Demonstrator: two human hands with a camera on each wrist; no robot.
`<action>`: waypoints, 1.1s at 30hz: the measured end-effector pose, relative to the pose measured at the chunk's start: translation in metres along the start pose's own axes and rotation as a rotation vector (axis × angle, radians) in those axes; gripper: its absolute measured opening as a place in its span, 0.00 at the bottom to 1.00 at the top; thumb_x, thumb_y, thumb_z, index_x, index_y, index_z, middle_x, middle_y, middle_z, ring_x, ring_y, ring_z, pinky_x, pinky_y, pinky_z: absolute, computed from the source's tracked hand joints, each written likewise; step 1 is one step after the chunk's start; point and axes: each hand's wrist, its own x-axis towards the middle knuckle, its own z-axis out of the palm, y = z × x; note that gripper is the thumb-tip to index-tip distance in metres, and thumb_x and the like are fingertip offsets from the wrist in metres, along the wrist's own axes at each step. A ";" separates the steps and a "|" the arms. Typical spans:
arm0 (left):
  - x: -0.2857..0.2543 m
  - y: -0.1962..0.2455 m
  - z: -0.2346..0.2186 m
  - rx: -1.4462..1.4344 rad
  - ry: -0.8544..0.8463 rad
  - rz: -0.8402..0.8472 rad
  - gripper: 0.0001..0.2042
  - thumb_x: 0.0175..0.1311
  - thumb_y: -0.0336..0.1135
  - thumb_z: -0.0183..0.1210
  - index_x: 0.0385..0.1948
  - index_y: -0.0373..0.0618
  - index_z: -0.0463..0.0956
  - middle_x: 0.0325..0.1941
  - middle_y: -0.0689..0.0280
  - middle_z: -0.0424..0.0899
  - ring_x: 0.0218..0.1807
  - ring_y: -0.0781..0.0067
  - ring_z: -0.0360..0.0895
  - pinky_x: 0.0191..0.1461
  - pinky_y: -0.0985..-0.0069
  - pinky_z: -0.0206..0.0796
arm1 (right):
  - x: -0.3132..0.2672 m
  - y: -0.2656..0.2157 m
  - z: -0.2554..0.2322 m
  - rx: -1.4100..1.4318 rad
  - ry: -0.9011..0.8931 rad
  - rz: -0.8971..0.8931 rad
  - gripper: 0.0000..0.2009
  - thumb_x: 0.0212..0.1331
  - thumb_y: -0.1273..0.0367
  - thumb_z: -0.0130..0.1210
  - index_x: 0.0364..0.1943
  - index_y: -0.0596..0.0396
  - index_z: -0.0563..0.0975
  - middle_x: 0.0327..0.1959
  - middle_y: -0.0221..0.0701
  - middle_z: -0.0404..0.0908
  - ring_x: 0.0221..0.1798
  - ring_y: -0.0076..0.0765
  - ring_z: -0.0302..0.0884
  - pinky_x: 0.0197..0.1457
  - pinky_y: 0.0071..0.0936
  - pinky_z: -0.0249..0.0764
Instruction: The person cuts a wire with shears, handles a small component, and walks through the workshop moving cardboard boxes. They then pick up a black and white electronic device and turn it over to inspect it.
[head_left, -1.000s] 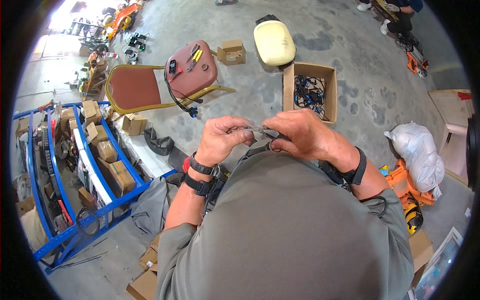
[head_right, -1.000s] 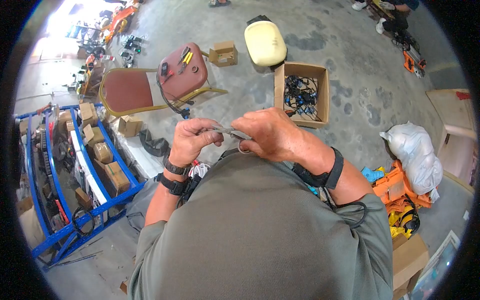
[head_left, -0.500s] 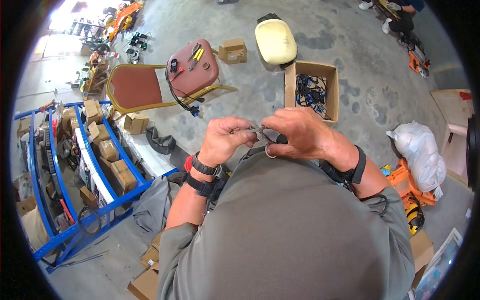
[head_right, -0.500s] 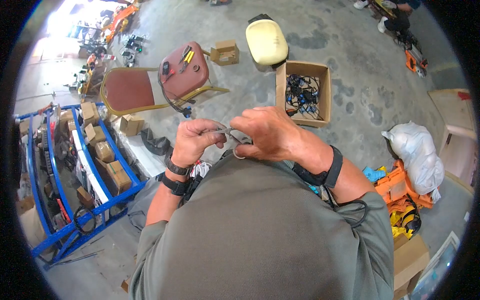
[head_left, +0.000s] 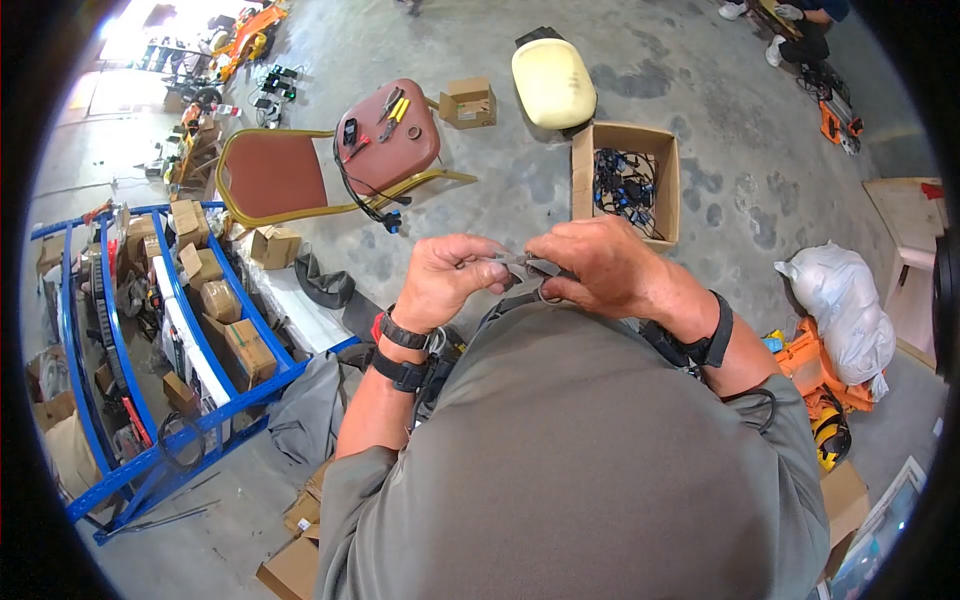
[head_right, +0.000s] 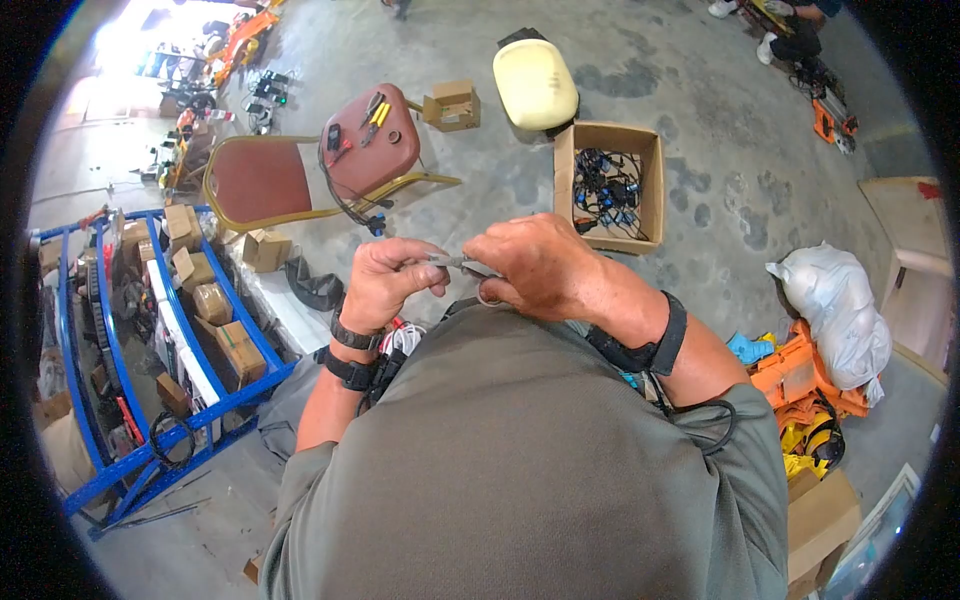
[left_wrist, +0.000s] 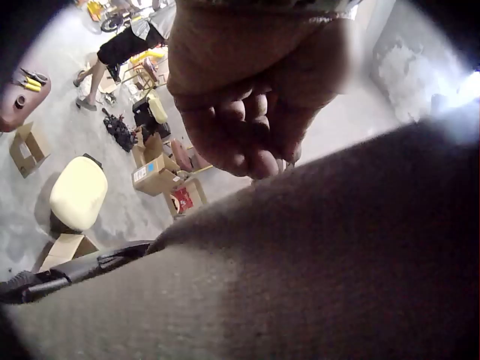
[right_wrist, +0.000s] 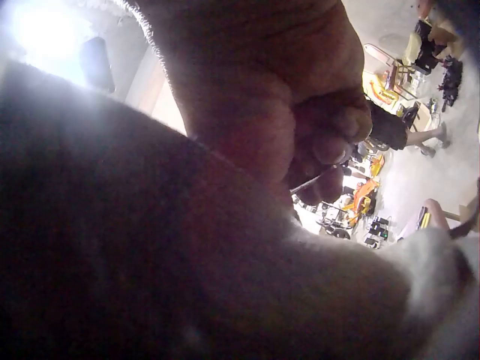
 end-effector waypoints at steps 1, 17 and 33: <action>0.000 0.000 -0.001 -0.008 -0.013 -0.007 0.06 0.59 0.23 0.62 0.37 0.33 0.81 0.29 0.60 0.84 0.30 0.73 0.81 0.38 0.76 0.74 | 0.000 0.000 0.000 0.002 -0.006 0.001 0.14 0.46 0.67 0.67 0.36 0.54 0.77 0.29 0.38 0.79 0.37 0.49 0.80 0.40 0.42 0.75; -0.003 0.000 0.004 0.005 0.028 -0.011 0.05 0.59 0.21 0.61 0.35 0.32 0.81 0.30 0.61 0.84 0.30 0.75 0.80 0.37 0.78 0.72 | 0.001 0.001 0.001 0.015 0.005 -0.007 0.16 0.44 0.63 0.68 0.35 0.55 0.77 0.28 0.40 0.78 0.36 0.53 0.79 0.38 0.44 0.74; -0.003 0.002 0.007 0.121 0.081 0.016 0.05 0.57 0.21 0.62 0.35 0.34 0.82 0.28 0.63 0.85 0.29 0.79 0.80 0.35 0.80 0.73 | 0.002 0.000 0.000 -0.023 0.003 -0.026 0.15 0.45 0.65 0.67 0.34 0.55 0.77 0.27 0.39 0.78 0.36 0.51 0.79 0.39 0.44 0.74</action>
